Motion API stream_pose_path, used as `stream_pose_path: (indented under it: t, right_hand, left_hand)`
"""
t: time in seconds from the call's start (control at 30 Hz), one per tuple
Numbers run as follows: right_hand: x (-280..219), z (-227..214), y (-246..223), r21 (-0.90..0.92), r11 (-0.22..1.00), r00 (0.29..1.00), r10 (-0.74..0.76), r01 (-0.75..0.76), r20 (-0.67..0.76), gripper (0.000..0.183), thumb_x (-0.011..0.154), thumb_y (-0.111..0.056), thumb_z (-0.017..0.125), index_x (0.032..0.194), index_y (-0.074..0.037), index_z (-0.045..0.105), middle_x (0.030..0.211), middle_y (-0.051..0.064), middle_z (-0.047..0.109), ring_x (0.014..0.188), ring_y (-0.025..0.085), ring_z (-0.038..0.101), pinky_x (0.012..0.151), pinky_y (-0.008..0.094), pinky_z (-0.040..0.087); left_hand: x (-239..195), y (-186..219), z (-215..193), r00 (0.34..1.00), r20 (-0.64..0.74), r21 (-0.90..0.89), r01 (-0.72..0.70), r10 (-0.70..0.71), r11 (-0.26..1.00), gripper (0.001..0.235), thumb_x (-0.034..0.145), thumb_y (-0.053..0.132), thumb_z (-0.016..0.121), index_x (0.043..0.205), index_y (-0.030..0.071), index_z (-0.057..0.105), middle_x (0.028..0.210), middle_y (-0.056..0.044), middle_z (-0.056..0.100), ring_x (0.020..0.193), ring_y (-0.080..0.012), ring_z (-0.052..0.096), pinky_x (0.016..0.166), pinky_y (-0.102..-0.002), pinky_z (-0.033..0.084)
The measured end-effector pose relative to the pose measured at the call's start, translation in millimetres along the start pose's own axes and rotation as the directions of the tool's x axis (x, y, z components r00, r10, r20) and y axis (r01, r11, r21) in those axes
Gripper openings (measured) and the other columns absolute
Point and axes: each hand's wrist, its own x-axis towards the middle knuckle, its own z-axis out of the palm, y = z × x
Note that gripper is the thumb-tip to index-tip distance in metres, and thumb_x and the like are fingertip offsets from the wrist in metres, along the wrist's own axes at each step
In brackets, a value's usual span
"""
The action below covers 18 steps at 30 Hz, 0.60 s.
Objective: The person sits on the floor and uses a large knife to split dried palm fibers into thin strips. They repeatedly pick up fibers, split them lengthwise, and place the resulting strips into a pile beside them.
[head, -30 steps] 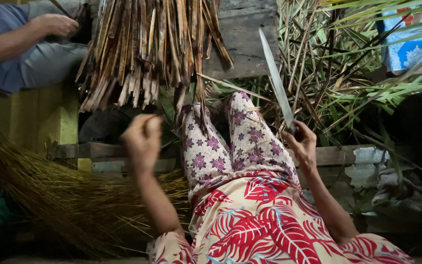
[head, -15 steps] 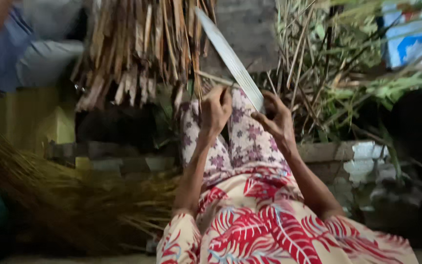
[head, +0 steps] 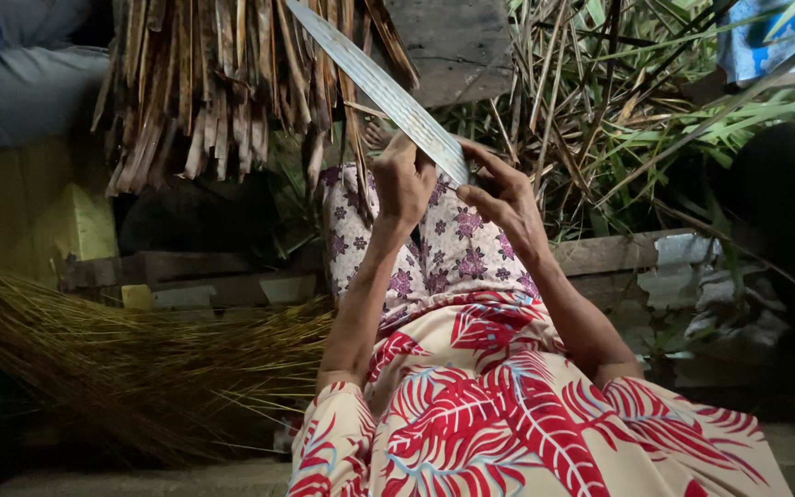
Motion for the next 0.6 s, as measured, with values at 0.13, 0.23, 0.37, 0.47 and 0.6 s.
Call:
stream_pose_path:
  t: [0.13,0.23,0.37,0.47,0.6]
  right_hand:
    - [7.9,-10.4,40.4,0.008,0.999,0.999,-0.044,0.044,-0.019,0.061,0.099,-0.019,0.084,0.156,-0.007,0.066,0.077,0.011,0.063,0.058,0.011,0.056,0.052,0.026,0.048]
    - [12.8,-4.3,41.4,0.029,0.997,0.996,-0.075,0.076,-0.044,0.062,0.099,-0.018,0.085,0.156,-0.003,0.066,0.077,0.011,0.063,0.059,0.011,0.056,0.053,0.026,0.048]
    - [24.2,0.3,47.6,0.049,0.991,0.99,-0.122,0.126,-0.068,0.063,0.098,-0.021,0.085,0.155,-0.003,0.066,0.08,0.013,0.067,0.058,0.012,0.057,0.052,0.025,0.045]
    - [30.3,7.9,46.5,0.031,0.982,0.978,-0.183,0.186,-0.098,0.062,0.102,-0.025,0.083,0.155,0.002,0.065,0.092,0.023,0.072,0.057,0.014,0.055,0.051,0.03,0.049]
    - [54.5,7.3,50.3,0.01,0.967,0.959,-0.252,0.255,-0.129,0.061,0.108,-0.021,0.081,0.158,0.005,0.06,0.096,0.025,0.07,0.06,0.016,0.051,0.055,0.033,0.048]
  left_hand:
    - [4.6,5.2,3.0,0.995,-0.071,0.067,-0.066,0.071,0.996,0.01,0.09,-0.003,0.068,0.093,0.001,0.077,0.082,-0.019,0.071,0.083,-0.0455,0.076,0.071,-0.046,0.063]
    - [-5.2,-16.6,15.3,0.994,-0.075,0.1,-0.067,0.075,0.993,0.014,0.09,-0.003,0.07,0.1,0.002,0.079,0.086,-0.016,0.075,0.081,-0.0409,0.077,0.073,-0.043,0.065]
    - [-12.0,-36.5,25.1,0.995,-0.079,0.102,-0.05,0.058,0.994,0.017,0.094,0.0,0.07,0.107,0.004,0.081,0.088,-0.014,0.076,0.08,-0.0413,0.078,0.072,-0.044,0.065]
    - [8.5,4.3,9.4,0.997,-0.055,0.141,-0.043,0.052,0.989,0.013,0.099,0.003,0.07,0.108,0.004,0.079,0.088,-0.014,0.074,0.081,-0.0406,0.079,0.071,-0.044,0.064]
    - [-4.7,17.5,15.4,1.0,-0.005,0.22,-0.026,0.028,0.975,0.012,0.104,0.017,0.073,0.114,0.013,0.079,0.088,-0.011,0.074,0.084,-0.0386,0.079,0.071,-0.048,0.063]
